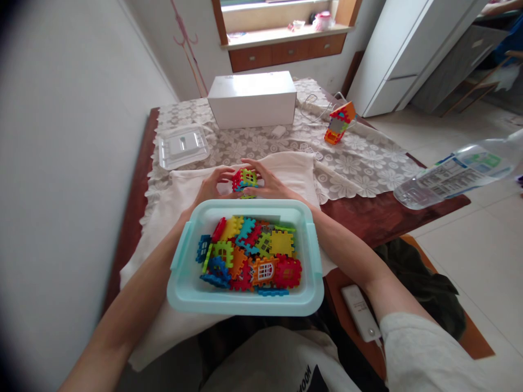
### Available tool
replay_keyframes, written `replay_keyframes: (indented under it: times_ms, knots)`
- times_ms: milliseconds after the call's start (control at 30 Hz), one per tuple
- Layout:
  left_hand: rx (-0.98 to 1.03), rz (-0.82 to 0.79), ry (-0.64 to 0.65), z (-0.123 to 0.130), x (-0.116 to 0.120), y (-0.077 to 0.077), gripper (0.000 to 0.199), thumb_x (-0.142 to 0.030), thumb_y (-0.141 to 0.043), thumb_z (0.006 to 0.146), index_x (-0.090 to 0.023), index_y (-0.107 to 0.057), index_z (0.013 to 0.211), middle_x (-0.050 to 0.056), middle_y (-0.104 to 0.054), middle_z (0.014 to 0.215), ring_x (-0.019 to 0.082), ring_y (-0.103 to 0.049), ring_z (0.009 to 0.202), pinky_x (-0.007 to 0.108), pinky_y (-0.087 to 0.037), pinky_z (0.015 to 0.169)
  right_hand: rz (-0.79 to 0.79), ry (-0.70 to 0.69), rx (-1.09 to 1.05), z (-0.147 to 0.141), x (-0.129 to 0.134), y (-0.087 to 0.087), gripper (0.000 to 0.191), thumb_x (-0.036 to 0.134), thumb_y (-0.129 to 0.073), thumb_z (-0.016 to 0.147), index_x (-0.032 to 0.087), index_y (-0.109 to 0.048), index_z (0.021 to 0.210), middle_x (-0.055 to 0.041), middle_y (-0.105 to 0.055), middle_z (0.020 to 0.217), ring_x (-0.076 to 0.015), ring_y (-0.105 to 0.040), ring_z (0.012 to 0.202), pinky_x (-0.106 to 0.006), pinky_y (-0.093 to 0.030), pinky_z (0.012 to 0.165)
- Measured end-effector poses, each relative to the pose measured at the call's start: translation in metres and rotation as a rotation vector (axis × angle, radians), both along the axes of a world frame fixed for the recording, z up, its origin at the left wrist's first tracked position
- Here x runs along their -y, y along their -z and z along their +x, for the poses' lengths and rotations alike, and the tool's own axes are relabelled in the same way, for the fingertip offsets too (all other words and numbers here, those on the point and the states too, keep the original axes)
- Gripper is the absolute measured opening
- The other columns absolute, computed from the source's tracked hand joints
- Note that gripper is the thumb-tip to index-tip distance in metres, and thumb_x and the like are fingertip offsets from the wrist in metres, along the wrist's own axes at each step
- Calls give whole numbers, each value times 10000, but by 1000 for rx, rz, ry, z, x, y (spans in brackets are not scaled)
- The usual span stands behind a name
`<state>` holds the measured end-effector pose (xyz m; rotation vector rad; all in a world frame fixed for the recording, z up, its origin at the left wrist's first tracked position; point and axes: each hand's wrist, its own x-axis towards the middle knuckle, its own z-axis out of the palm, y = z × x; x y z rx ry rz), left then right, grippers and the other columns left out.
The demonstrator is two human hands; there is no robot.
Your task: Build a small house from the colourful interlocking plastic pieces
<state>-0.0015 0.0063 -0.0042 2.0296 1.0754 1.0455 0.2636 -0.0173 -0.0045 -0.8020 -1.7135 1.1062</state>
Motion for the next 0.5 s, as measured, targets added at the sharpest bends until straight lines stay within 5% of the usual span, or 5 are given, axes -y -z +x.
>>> replay_keyframes:
  times_ms: [200, 500]
  knots:
    - [42, -24, -14, 2, -4, 5, 673, -512, -1076, 782, -265, -701, 1283, 72, -911, 1180, 307, -881, 1129, 487, -684, 1047, 228, 36, 17, -4, -9, 3, 381, 511, -826, 1042, 311, -841, 1366, -109, -854, 1453, -329, -774, 1372, -518, -594, 1266]
    - [73, 71, 36, 6, 5, 6, 535, -625, -981, 893, -355, -774, 1305, 19, -911, 1208, 311, -860, 1172, 499, -696, 1017, 263, 57, 65, -3, -9, -3, 352, 508, -806, 1063, 259, -826, 1310, -92, -882, 1377, -287, -798, 1278, -439, -604, 1205]
